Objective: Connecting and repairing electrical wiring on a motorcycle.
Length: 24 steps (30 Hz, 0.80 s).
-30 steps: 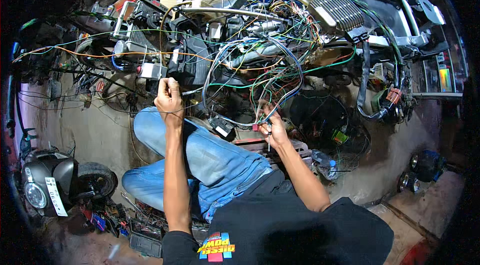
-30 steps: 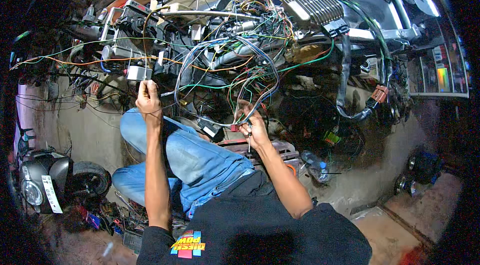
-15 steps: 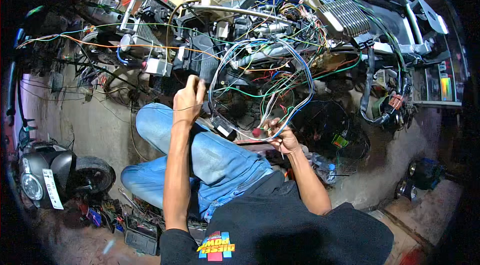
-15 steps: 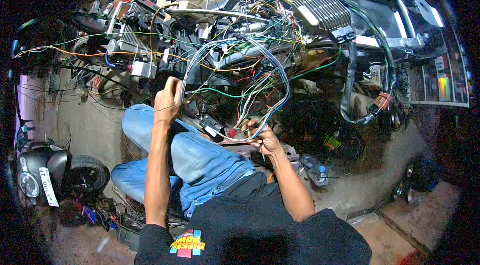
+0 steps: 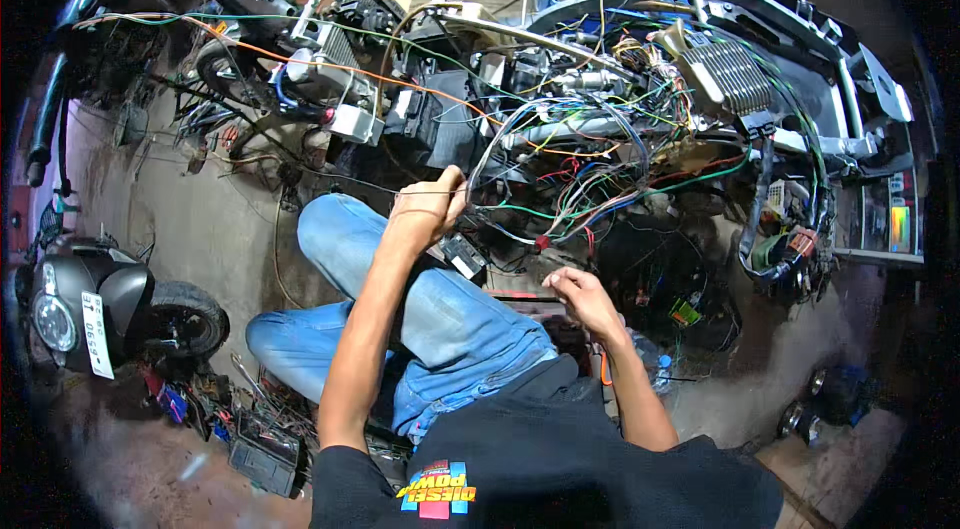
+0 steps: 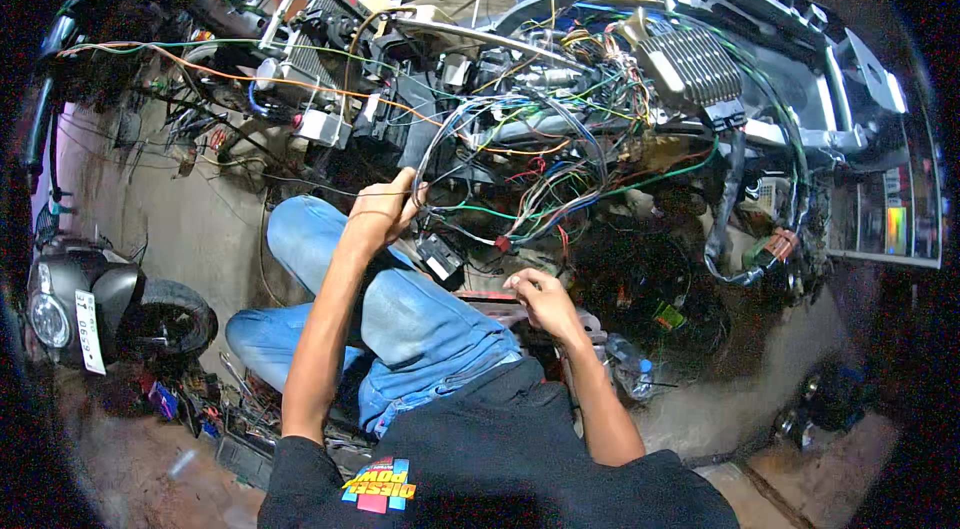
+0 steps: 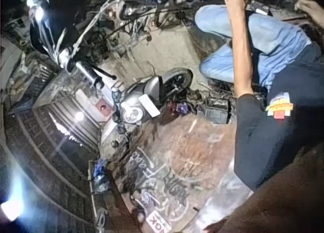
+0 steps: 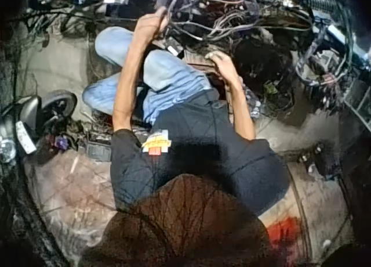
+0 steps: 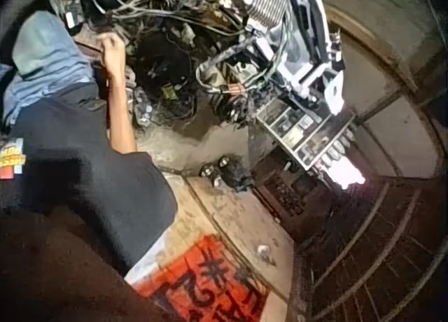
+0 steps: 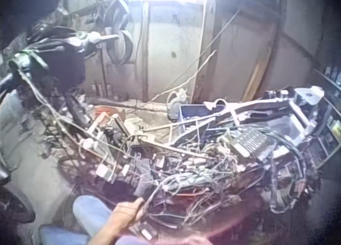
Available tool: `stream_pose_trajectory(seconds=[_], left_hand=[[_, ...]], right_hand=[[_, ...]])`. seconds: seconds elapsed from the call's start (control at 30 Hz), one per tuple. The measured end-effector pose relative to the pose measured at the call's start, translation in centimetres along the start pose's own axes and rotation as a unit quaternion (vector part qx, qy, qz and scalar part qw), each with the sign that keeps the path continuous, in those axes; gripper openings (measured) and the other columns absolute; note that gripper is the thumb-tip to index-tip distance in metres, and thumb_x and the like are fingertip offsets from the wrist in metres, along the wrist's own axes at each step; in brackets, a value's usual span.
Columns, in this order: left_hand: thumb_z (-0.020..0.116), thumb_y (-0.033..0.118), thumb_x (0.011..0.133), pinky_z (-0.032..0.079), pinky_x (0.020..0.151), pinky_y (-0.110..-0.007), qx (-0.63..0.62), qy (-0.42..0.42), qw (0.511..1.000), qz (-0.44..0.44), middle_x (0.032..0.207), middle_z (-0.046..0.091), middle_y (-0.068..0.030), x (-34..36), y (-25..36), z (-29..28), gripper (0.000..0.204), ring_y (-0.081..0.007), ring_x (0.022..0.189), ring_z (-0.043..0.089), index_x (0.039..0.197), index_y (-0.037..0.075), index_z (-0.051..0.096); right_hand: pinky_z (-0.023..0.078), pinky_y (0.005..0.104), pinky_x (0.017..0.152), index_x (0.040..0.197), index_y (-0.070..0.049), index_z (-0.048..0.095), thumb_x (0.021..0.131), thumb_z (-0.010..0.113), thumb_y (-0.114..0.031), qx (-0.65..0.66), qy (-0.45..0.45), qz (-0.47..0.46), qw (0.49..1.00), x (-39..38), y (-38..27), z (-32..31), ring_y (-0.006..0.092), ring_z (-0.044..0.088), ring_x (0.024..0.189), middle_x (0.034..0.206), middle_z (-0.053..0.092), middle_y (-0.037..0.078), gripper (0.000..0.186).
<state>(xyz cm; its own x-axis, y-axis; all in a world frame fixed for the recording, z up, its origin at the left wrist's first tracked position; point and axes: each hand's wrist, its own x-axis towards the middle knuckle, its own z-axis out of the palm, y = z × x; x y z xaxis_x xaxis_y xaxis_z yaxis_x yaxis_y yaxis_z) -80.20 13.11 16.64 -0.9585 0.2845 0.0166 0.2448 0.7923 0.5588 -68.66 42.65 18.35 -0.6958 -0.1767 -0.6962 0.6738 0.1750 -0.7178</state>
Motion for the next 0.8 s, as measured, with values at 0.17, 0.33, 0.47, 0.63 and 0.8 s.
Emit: stream_pose_trajectory(seconds=[0.17,0.33,0.47,0.63,0.8], left_hand=[[0.052,0.030,0.098,0.047,0.054,-0.044,-0.012,-0.020,0.999,-0.041,0.065,0.062,-0.0153,0.2,0.9,-0.4,0.017,-0.0327,0.058,0.062,0.104,0.014,0.054],[0.050,0.023,0.096,0.046,0.052,-0.039,-0.049,-0.031,0.997,-0.041,0.065,0.060,-0.0129,-0.4,1.1,-1.5,0.012,-0.0277,0.055,0.060,0.100,0.013,0.055],[0.059,0.025,0.094,0.050,0.066,-0.047,-0.060,0.047,0.996,0.045,0.081,0.065,-0.0213,-1.1,0.5,-1.4,0.019,-0.0393,0.074,0.064,0.102,0.008,0.054],[0.055,0.026,0.096,0.049,0.074,-0.051,-0.032,0.051,0.998,0.019,0.088,0.065,-0.0219,-0.5,-0.3,-1.1,0.026,-0.0413,0.081,0.062,0.112,0.005,0.054],[0.054,0.017,0.098,0.048,0.071,-0.047,-0.088,0.246,0.964,0.049,0.085,0.060,-0.0199,1.1,-1.0,-1.7,0.013,-0.0386,0.076,0.058,0.100,0.005,0.054]], right_hand=[[0.048,0.0287,0.076,0.099,0.001,0.069,0.097,0.058,-0.019,-0.122,0.043,-0.268,0.955,-0.6,-9.0,1.0,0.0102,0.060,0.083,0.090,0.070,0.005,0.023],[0.050,0.0371,0.084,0.107,-0.003,0.070,0.093,0.060,-0.018,-0.331,0.140,-0.326,0.874,5.0,-13.8,2.7,0.0298,0.065,0.092,0.097,0.069,0.016,0.024],[0.048,0.0432,0.093,0.111,-0.006,0.070,0.088,0.063,-0.013,-0.441,0.065,-0.405,0.798,10.1,-14.5,5.0,0.0378,0.063,0.101,0.108,0.067,0.017,0.025],[0.051,0.0383,0.083,0.112,-0.002,0.065,0.088,0.058,-0.007,-0.396,-0.094,-0.445,0.798,14.1,-15.0,7.5,0.0319,0.065,0.093,0.095,0.065,0.016,0.025],[0.044,0.0284,0.066,0.122,-0.002,0.060,0.097,0.049,-0.016,-0.260,-0.188,-0.322,0.891,16.2,-15.6,8.8,0.0146,0.055,0.075,0.086,0.061,0.006,0.030]])
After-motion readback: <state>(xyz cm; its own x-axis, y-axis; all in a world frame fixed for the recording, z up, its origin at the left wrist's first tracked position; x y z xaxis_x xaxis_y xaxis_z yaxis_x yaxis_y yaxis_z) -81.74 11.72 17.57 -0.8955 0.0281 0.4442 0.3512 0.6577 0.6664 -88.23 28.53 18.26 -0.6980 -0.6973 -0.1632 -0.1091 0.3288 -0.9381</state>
